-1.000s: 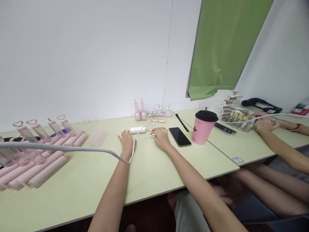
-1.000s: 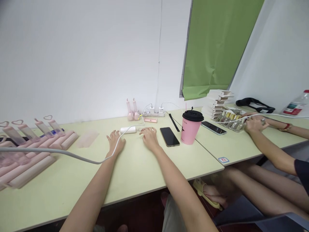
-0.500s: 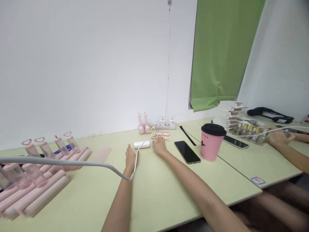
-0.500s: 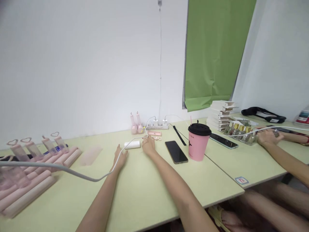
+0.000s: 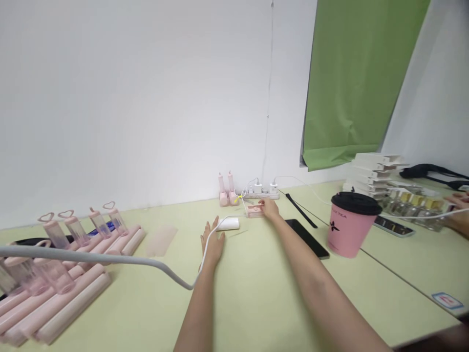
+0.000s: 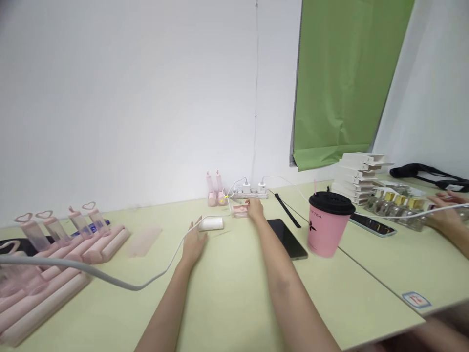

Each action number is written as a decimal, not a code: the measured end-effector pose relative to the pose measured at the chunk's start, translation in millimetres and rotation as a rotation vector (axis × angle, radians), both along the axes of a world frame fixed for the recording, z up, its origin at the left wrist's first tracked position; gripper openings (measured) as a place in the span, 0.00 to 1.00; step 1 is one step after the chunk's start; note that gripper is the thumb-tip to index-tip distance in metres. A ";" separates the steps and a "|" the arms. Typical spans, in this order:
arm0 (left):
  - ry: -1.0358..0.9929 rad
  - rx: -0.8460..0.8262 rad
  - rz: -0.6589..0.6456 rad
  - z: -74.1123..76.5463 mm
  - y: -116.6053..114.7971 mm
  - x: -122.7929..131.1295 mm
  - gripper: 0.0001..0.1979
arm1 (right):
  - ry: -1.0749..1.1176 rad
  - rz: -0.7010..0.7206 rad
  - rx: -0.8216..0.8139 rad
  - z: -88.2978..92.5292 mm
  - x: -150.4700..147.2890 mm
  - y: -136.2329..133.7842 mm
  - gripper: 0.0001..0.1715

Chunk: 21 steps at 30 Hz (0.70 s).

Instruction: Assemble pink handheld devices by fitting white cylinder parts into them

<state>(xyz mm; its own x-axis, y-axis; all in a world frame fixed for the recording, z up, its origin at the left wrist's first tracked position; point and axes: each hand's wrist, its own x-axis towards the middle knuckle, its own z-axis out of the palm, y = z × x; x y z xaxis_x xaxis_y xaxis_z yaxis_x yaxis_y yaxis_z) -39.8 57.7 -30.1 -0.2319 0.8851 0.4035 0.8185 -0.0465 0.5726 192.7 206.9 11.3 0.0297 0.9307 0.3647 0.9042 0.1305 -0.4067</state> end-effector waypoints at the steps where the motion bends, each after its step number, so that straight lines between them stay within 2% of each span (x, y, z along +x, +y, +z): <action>1: 0.021 -0.018 -0.006 0.7 -0.8 0.6 0.27 | 0.015 0.018 0.059 2.1 1.5 -4.4 0.20; 4: 0.072 -0.055 -0.033 0.7 -1.7 0.7 0.25 | 0.070 0.103 0.248 12.9 7.3 -23.8 0.20; 6: 0.103 -0.030 -0.027 -0.9 -1.0 1.0 0.26 | 0.091 0.182 0.302 22.0 14.6 -42.3 0.18; 10: 0.124 0.035 0.011 -3.9 0.4 5.4 0.26 | 0.150 0.352 0.255 31.3 31.6 -92.3 0.17; 13: 0.114 0.090 0.000 -1.8 -0.7 9.4 0.28 | 0.168 0.390 0.152 23.6 29.0 -130.7 0.16; 17: 0.027 0.165 0.026 9.5 -5.2 4.7 0.21 | 0.278 0.393 -0.024 1.2 -15.0 -157.6 0.15; 19: -0.082 0.206 0.060 17.2 -8.6 -5.3 0.17 | 0.380 0.358 -0.155 -8.5 -49.5 -158.5 0.16; 21: -0.223 0.257 0.163 24.5 -13.5 -20.3 0.17 | 0.481 0.329 -0.258 -12.5 -83.0 -155.5 0.18</action>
<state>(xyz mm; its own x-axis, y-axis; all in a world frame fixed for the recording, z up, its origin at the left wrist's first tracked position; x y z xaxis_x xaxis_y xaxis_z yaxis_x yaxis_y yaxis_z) -60.0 44.2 -5.6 -0.4687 0.7059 0.5311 0.6832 -0.0914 0.7244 109.7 51.4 -1.2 -0.1680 0.9751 0.1449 0.5423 0.2141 -0.8125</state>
